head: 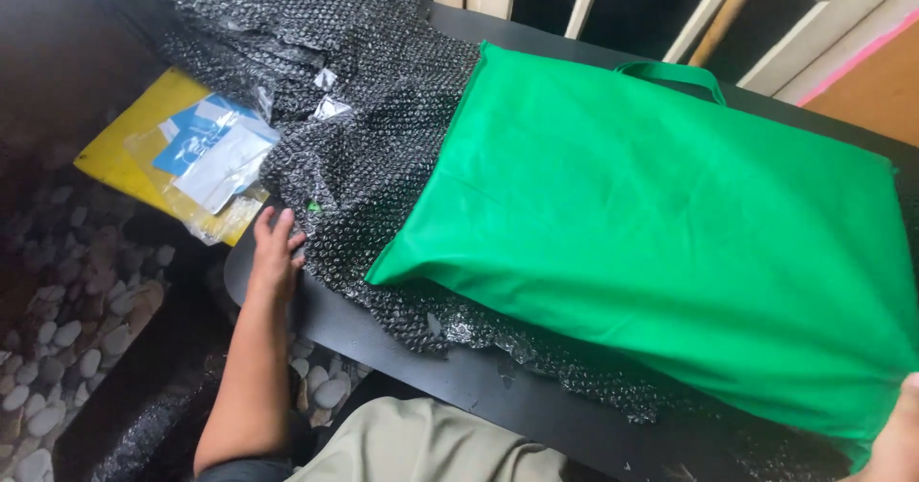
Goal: The person wraps a green tote bag with black bubble wrap on a table. They fold the bubble wrap around the bag, then use a tape dispenser to apply clear tape to secure the wrapping.
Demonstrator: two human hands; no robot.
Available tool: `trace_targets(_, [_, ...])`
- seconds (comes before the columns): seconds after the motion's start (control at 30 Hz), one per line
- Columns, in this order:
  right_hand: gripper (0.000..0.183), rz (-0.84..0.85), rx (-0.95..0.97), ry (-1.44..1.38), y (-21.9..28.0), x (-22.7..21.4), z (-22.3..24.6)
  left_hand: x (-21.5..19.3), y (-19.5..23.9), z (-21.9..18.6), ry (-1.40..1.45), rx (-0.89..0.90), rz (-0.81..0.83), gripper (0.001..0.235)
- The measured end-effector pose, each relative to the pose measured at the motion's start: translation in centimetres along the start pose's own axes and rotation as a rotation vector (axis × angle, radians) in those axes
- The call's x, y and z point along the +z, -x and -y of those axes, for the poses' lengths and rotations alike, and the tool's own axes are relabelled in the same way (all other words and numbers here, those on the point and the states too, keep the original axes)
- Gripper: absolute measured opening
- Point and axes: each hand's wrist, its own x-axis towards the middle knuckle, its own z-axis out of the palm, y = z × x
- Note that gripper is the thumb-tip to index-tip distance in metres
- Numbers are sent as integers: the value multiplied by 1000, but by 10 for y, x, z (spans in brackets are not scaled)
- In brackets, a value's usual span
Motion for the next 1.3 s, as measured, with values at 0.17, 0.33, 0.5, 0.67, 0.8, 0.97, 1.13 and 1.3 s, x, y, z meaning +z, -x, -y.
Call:
trace_targets(0.17, [49,143,-254,-152,-56,51,-130,7,-13,8,-183,76,13,93])
trace_targets(0.33, [45,147,-121,-232,-42,45,-118,10,-1,-6,-82,227,-23,13])
trace_targets(0.5, [52,4,-191,-169,-7,9,-49,-5,-27,10,91,361,9,9])
trace_targets(0.67, [59,-56,-207,-79,-1,23,-70,-26,-28,-1,98,412,123,8])
trace_targets(0.8, [52,-7,-141,-162,-3,34,-82,-28,4,-47,-85,523,360,5])
trace_targets(0.97, [41,70,-75,-319,6,30,-68,14,60,-110,16,612,720,4])
trace_targets(1.13, [57,145,-120,-21,-6,22,-70,107,155,-167,-488,1067,1230,13])
trace_targets(1.3, [36,-137,-514,297,23,-26,64,202,196,-73,-788,1368,1394,8])
